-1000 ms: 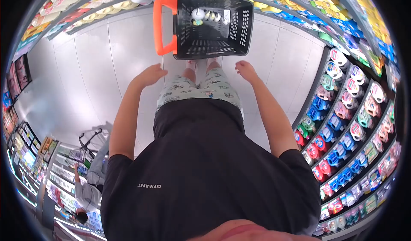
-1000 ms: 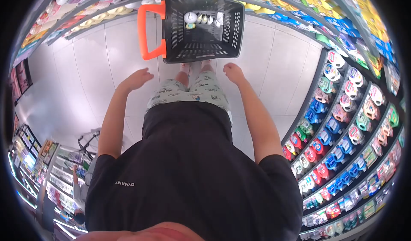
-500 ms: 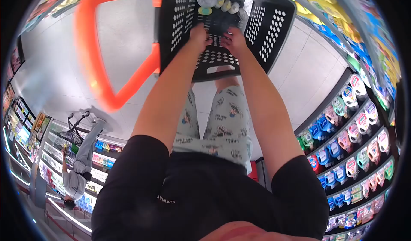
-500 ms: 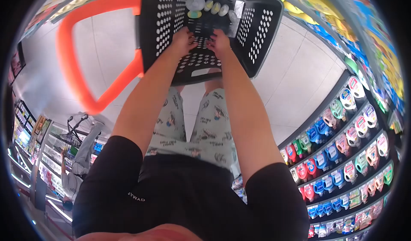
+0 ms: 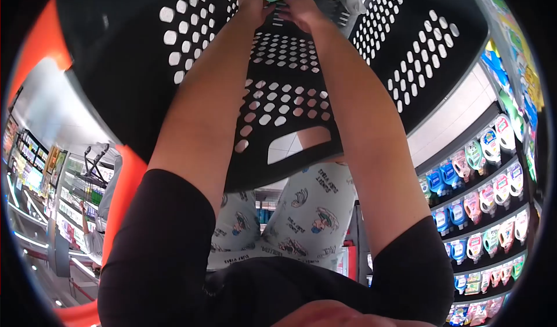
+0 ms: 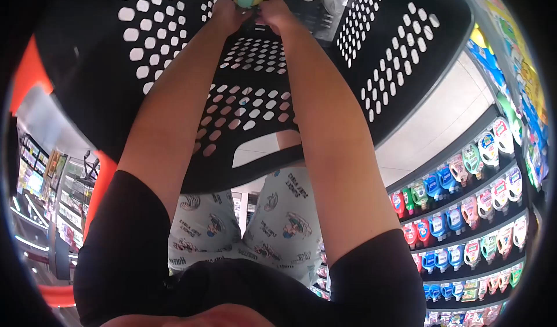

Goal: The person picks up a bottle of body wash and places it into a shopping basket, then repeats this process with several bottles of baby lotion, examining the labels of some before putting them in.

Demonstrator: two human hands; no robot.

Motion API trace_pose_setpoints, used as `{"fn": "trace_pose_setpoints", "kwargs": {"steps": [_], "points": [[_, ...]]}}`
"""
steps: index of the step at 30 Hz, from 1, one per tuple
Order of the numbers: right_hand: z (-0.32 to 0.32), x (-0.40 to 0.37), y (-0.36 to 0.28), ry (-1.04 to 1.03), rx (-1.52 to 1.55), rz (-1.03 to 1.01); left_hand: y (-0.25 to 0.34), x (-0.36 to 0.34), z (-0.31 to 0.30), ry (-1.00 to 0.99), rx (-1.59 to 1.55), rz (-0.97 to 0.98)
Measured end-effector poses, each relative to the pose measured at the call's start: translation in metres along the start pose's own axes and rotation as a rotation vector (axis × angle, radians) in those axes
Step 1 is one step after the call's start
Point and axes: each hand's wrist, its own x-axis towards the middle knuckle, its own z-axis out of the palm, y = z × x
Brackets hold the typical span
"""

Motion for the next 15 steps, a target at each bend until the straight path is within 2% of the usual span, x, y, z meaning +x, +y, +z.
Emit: {"fn": "trace_pose_setpoints", "kwargs": {"steps": [2, 5, 8, 9, 11, 12, 13, 14, 15], "points": [[0.003, 0.022, 0.005, 0.018, -0.299, -0.092, -0.006, 0.023, -0.012, -0.113, -0.001, 0.033], [0.007, 0.035, 0.018, 0.035, -0.548, -0.244, 0.001, 0.011, -0.007, -0.136, 0.033, 0.017], [0.01, 0.0, 0.009, 0.064, -0.614, -0.245, 0.007, -0.02, 0.011, -0.169, 0.05, 0.002], [0.009, -0.013, 0.006, 0.089, -0.649, -0.276, 0.006, -0.028, 0.008, -0.238, 0.081, -0.001], [0.009, -0.041, 0.008, 0.14, -0.721, -0.336, 0.007, -0.064, 0.012, -0.221, 0.114, -0.047], [0.009, -0.059, 0.007, 0.149, -0.707, -0.375, 0.011, -0.083, 0.014, -0.21, 0.13, -0.07], [0.007, -0.081, 0.005, 0.155, -0.693, -0.413, 0.009, -0.098, 0.014, -0.254, 0.072, -0.046], [0.005, -0.104, 0.0, 0.166, -0.679, -0.458, 0.009, -0.115, 0.011, -0.335, 0.151, -0.031], [0.004, -0.133, -0.009, 0.152, -0.65, -0.486, 0.011, -0.141, 0.016, -0.313, 0.145, -0.029]]}}
